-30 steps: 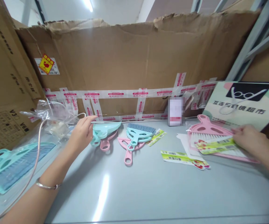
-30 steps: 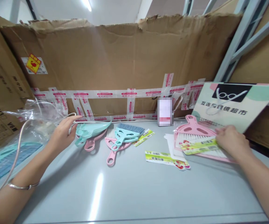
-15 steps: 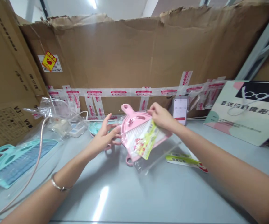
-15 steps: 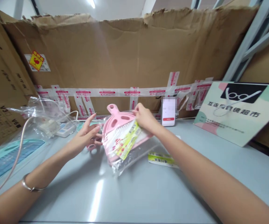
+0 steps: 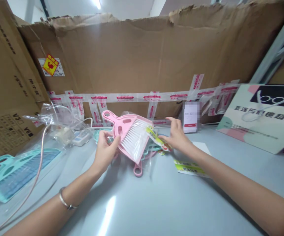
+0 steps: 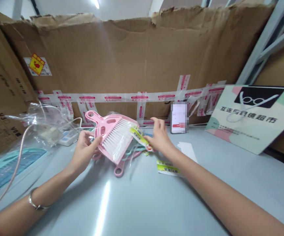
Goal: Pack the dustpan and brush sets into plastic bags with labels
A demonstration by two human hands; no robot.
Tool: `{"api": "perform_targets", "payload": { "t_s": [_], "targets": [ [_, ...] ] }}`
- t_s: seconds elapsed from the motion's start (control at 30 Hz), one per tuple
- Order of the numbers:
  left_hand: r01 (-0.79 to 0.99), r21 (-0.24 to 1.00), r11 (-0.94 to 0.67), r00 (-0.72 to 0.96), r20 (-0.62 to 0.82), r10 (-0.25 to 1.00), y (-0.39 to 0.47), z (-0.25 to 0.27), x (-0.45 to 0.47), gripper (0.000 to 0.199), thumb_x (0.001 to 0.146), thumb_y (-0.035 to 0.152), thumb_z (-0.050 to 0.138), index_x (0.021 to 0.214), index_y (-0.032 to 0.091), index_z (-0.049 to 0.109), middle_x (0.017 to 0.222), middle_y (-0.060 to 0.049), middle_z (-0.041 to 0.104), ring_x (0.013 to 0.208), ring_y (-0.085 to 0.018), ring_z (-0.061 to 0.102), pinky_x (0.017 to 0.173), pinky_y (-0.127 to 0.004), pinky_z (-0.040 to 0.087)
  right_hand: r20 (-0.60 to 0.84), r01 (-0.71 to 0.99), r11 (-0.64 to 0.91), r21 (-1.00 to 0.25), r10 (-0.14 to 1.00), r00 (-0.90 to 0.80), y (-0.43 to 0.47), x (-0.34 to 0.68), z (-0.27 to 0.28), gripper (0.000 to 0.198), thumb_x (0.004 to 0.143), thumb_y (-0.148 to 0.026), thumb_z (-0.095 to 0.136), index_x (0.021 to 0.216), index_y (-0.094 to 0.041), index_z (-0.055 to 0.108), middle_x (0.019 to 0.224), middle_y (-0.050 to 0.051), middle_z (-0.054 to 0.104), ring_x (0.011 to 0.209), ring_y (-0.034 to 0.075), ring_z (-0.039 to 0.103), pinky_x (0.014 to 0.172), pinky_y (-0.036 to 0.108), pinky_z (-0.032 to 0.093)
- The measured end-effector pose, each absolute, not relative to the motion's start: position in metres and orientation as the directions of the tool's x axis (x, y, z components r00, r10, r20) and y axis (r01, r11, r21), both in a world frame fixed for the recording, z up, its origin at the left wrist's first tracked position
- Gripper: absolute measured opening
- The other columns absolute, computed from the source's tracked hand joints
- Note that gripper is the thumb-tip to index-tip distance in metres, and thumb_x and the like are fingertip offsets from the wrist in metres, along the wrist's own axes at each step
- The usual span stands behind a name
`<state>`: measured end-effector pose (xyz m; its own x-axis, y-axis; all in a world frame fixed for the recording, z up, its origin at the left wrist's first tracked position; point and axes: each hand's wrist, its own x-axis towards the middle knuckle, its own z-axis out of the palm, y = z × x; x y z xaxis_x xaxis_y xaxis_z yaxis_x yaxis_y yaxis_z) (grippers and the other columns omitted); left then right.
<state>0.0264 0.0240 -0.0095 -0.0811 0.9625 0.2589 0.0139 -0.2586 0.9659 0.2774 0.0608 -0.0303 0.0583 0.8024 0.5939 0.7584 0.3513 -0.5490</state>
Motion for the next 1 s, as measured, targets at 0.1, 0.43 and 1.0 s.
{"api": "perform_targets", "payload": {
  "t_s": [0.1,0.43,1.0],
  "targets": [
    [-0.025,0.95,-0.312,-0.152,0.305,0.94,0.026,-0.008,0.026,0.032,0.071,0.034,0.064,0.073,0.022,0.034,0.052,0.011,0.047,0.034,-0.006,0.047,0.033,-0.014,0.035,0.74,0.774,0.369,-0.515,0.647,0.185,0.054,0.292,-0.021,0.043,0.068,-0.035,0.061,0.103,-0.016,0.044,0.108,0.015,0.046,0.109,0.031,0.042,0.094,0.05,0.031],
    [-0.117,0.944,-0.309,0.062,0.317,0.946,0.012,0.001,0.034,0.033,0.065,0.035,0.072,0.064,0.017,0.044,0.059,0.008,0.054,0.046,-0.005,0.055,0.04,-0.016,0.047,0.047,-0.207,0.02,-0.978,0.991,-0.126,0.023,0.228,-0.007,0.034,0.061,-0.035,0.072,0.086,-0.015,0.06,0.077,0.003,0.066,0.066,0.012,0.06,0.062,0.024,0.047],
    [0.487,0.654,-0.579,-0.047,0.682,0.73,0.048,0.04,-0.061,0.04,0.087,0.039,0.049,0.121,0.021,0.041,0.135,-0.01,0.04,0.135,-0.033,-0.005,0.07,-0.045,0.036,-0.125,-0.28,-0.17,-0.945,0.977,-0.172,0.043,0.272,-0.022,0.012,0.075,-0.012,0.06,0.085,-0.014,0.067,0.084,0.007,0.071,0.073,0.015,0.066,0.073,0.025,0.052]
  ]
}}
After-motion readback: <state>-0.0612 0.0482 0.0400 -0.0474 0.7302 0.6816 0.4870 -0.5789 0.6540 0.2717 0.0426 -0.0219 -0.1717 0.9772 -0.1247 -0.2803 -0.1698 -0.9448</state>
